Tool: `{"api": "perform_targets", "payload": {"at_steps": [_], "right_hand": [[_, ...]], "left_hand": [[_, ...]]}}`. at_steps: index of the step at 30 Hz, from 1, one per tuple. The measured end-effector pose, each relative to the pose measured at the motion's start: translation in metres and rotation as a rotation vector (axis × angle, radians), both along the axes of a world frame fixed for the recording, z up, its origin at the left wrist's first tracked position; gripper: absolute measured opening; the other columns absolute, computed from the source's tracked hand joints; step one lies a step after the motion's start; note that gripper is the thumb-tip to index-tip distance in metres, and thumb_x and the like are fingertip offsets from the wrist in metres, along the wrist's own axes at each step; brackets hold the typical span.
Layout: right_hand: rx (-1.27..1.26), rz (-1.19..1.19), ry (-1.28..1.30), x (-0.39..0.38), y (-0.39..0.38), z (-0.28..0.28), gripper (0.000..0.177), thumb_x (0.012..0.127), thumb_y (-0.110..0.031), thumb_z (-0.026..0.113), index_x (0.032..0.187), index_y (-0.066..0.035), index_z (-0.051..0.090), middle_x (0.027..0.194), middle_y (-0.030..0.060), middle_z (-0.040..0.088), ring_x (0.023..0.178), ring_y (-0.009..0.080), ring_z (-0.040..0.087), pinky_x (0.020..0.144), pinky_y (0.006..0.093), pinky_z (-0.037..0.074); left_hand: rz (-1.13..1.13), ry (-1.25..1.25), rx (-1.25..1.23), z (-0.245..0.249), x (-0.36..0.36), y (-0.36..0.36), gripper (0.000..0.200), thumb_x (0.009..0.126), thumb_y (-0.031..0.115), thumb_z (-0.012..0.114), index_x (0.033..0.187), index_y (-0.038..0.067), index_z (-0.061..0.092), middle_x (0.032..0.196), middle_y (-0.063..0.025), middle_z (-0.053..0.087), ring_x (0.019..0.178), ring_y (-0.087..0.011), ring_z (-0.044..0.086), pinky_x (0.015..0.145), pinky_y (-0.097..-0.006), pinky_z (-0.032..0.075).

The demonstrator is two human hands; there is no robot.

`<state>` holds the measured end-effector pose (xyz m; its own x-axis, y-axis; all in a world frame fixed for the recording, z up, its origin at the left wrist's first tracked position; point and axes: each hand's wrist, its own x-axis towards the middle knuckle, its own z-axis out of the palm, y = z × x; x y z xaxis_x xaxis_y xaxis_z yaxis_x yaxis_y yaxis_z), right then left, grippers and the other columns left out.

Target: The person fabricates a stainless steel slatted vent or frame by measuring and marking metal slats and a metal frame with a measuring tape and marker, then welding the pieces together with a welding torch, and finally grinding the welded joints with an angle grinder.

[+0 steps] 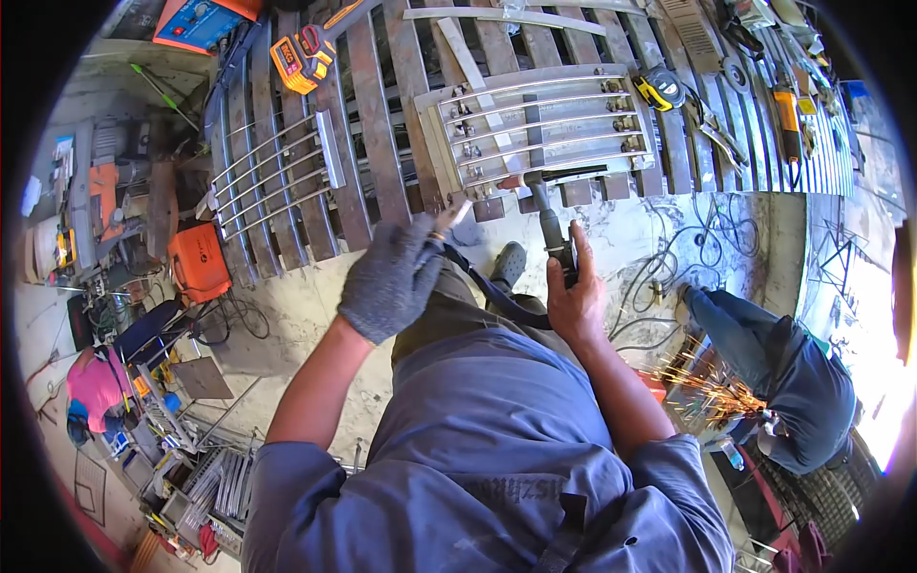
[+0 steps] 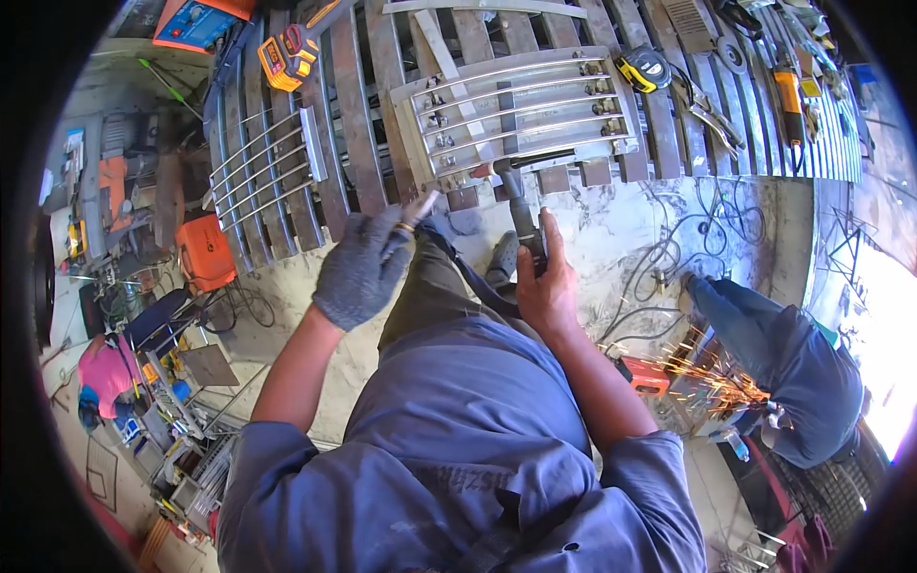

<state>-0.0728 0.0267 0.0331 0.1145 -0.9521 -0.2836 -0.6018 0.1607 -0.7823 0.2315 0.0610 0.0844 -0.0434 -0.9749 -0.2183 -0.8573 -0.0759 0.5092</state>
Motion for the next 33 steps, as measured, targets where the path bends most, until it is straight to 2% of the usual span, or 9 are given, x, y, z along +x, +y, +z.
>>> {"api": "perform_targets", "payload": {"at_steps": [2,5,9,26,33], "right_hand": [[0.026,-0.015,-0.051,-0.001,0.000,0.000,0.070,0.108,-0.019,0.067,0.172,-0.013,0.038,0.108,0.0263,0.079,0.091,0.0386,0.079,0.083,0.0490,0.060],[0.046,-0.024,-0.084,-0.002,-0.001,0.003,0.068,0.109,-0.017,0.067,0.171,-0.011,0.039,0.113,0.0249,0.078,0.092,0.0309,0.078,0.085,0.0447,0.060],[0.022,-0.031,-0.097,-0.004,-0.001,-0.001,0.067,0.108,-0.016,0.067,0.170,-0.012,0.040,0.104,0.0232,0.079,0.084,0.0286,0.076,0.081,0.0432,0.059],[-0.032,-0.003,-0.067,-0.006,0.001,-0.012,0.067,0.109,-0.014,0.066,0.170,-0.009,0.039,0.113,0.0238,0.077,0.092,0.0276,0.075,0.086,0.0427,0.059],[0.088,-0.026,-0.108,-0.001,-0.004,0.008,0.067,0.110,-0.017,0.066,0.170,-0.008,0.038,0.119,0.0248,0.076,0.099,0.0300,0.076,0.091,0.0440,0.059]], "left_hand": [[-0.044,-0.090,0.006,-0.003,-0.015,-0.005,0.052,0.105,0.030,0.070,0.152,0.016,0.053,0.119,-0.0204,0.058,0.097,-0.0429,0.071,0.080,-0.0536,0.060],[-0.094,-0.155,-0.040,-0.030,-0.025,-0.013,0.054,0.104,0.033,0.072,0.154,0.020,0.058,0.120,-0.0184,0.056,0.100,-0.0398,0.070,0.079,-0.0519,0.062],[-0.108,-0.267,-0.075,-0.043,-0.027,-0.018,0.053,0.104,0.034,0.070,0.153,0.020,0.058,0.120,-0.0185,0.056,0.100,-0.0403,0.070,0.078,-0.0530,0.062],[-0.119,-0.366,-0.116,-0.046,-0.028,-0.020,0.051,0.104,0.032,0.069,0.153,0.018,0.059,0.115,-0.0175,0.055,0.096,-0.0397,0.070,0.074,-0.0516,0.062],[-0.146,-0.404,-0.089,-0.045,-0.028,-0.022,0.050,0.104,0.031,0.069,0.152,0.018,0.057,0.115,-0.0174,0.055,0.092,-0.0394,0.070,0.070,-0.0511,0.062]]}}
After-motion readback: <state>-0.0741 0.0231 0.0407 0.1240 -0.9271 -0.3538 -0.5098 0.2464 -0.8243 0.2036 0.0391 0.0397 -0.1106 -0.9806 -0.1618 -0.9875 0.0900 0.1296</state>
